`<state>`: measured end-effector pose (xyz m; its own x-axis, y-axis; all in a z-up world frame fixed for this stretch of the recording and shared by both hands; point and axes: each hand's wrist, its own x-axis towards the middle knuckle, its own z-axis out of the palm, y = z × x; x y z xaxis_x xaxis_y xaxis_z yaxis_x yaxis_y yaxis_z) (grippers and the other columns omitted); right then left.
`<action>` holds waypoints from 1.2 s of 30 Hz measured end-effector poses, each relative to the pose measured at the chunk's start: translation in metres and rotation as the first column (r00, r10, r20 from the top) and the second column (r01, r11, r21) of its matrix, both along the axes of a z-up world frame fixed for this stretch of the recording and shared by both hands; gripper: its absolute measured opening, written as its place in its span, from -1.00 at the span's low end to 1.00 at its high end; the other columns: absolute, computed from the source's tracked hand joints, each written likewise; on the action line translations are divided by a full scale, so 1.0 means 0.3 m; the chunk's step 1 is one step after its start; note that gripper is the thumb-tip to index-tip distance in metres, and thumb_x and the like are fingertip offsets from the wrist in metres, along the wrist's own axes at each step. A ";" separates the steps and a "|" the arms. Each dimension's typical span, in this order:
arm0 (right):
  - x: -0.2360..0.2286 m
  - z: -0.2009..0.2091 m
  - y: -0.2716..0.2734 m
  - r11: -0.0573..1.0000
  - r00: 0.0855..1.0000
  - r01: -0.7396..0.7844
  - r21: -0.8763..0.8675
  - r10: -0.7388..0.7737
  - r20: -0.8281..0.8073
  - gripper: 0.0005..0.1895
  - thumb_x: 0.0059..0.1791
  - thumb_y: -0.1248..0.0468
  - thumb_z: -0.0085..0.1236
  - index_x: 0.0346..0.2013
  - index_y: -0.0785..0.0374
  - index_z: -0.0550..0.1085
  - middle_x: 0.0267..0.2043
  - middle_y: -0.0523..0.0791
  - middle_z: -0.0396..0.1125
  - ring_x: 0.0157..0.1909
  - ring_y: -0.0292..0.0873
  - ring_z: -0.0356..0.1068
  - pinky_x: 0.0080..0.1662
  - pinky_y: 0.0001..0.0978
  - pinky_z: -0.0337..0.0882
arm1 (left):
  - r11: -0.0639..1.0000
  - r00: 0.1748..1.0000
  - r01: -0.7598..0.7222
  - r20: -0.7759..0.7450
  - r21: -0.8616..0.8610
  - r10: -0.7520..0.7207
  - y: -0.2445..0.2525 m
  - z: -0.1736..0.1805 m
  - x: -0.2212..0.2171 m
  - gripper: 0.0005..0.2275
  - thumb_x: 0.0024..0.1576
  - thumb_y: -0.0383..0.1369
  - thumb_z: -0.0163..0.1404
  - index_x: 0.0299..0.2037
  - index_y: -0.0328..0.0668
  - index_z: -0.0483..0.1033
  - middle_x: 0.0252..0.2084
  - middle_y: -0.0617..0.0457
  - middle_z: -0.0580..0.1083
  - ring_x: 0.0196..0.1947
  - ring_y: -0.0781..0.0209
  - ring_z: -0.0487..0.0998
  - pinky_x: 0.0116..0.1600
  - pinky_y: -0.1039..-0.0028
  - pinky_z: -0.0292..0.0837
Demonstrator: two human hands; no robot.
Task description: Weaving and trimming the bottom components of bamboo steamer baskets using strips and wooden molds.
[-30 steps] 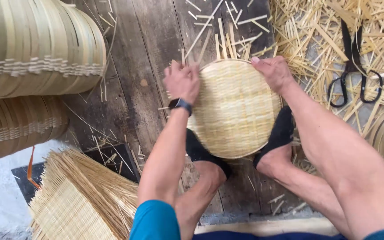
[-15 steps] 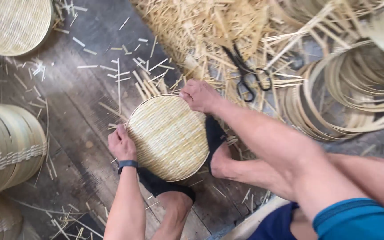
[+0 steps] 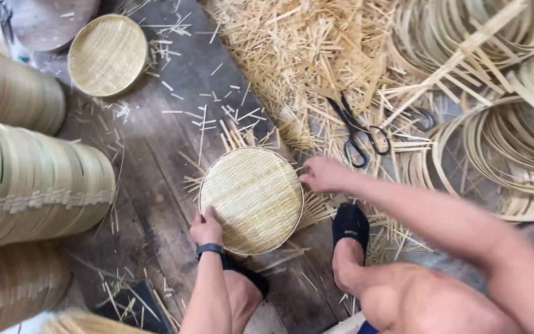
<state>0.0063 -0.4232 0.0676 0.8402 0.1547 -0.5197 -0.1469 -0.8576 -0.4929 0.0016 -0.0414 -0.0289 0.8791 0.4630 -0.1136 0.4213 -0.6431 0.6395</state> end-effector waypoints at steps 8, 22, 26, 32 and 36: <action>-0.048 -0.187 0.202 0.835 0.845 0.534 0.133 -0.531 -0.061 -0.55 -0.06 -0.04 0.18 -0.21 0.31 0.61 -0.21 0.12 0.55 -0.13 0.07 0.54 -0.02 -0.13 0.48 | 0.786 0.906 -0.355 0.021 -0.505 0.423 -0.009 -0.146 0.014 -0.65 0.05 -0.26 0.19 -0.07 -0.39 0.61 -0.22 0.08 0.60 -0.23 0.23 0.55 -0.05 0.38 0.46; 0.033 0.139 0.034 0.079 0.643 0.687 0.722 -0.529 -0.554 -0.46 0.14 -0.04 -0.29 0.22 0.25 0.36 0.07 -0.07 0.43 0.04 -0.13 0.44 0.04 -0.17 0.45 | 0.189 0.971 0.016 0.060 -0.982 0.233 0.096 0.165 0.043 -0.71 0.38 -0.15 -0.13 -0.02 -0.21 0.51 -0.11 -0.02 0.56 -0.16 0.08 0.56 -0.05 0.23 0.50; -0.037 -0.130 0.042 0.108 0.680 0.661 0.743 -0.504 -0.532 -0.39 0.20 -0.05 -0.33 0.21 0.46 0.31 0.13 0.08 0.41 0.15 -0.02 0.42 0.21 -0.13 0.44 | -0.014 0.972 -0.197 -0.197 -0.980 0.131 0.085 -0.082 0.032 -0.56 0.32 -0.05 -0.17 0.14 -0.27 0.49 0.01 0.03 0.57 -0.08 0.17 0.61 0.06 0.38 0.53; -0.078 -0.344 -0.158 0.732 0.757 0.595 0.331 -0.649 0.076 -0.54 0.11 0.00 0.02 0.12 0.28 0.47 0.02 0.04 0.45 0.04 -0.04 0.46 0.10 -0.18 0.44 | 0.935 0.960 -0.187 0.144 -0.301 0.239 -0.011 0.076 0.044 -0.54 0.30 -0.09 -0.01 0.17 -0.40 0.51 0.13 -0.20 0.52 0.08 -0.02 0.50 0.22 0.17 0.38; -0.101 -0.486 -0.452 0.808 0.776 0.589 0.004 -0.567 0.277 -0.58 0.08 0.07 0.24 0.09 0.30 0.52 0.00 0.04 0.42 -0.03 0.04 0.48 0.11 -0.11 0.44 | 0.856 0.835 0.472 0.203 0.212 -0.511 -0.269 0.339 0.036 -0.25 -0.01 -0.03 0.29 0.36 -0.16 0.30 0.33 -0.17 0.34 0.38 -0.17 0.30 0.44 0.04 0.21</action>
<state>-0.0241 -0.5587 -0.0782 0.8607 -0.4341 -0.2659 -0.5073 -0.6887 -0.5180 0.0123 -0.1222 0.0728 0.9848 -0.0439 0.1683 -0.1323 -0.8173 0.5608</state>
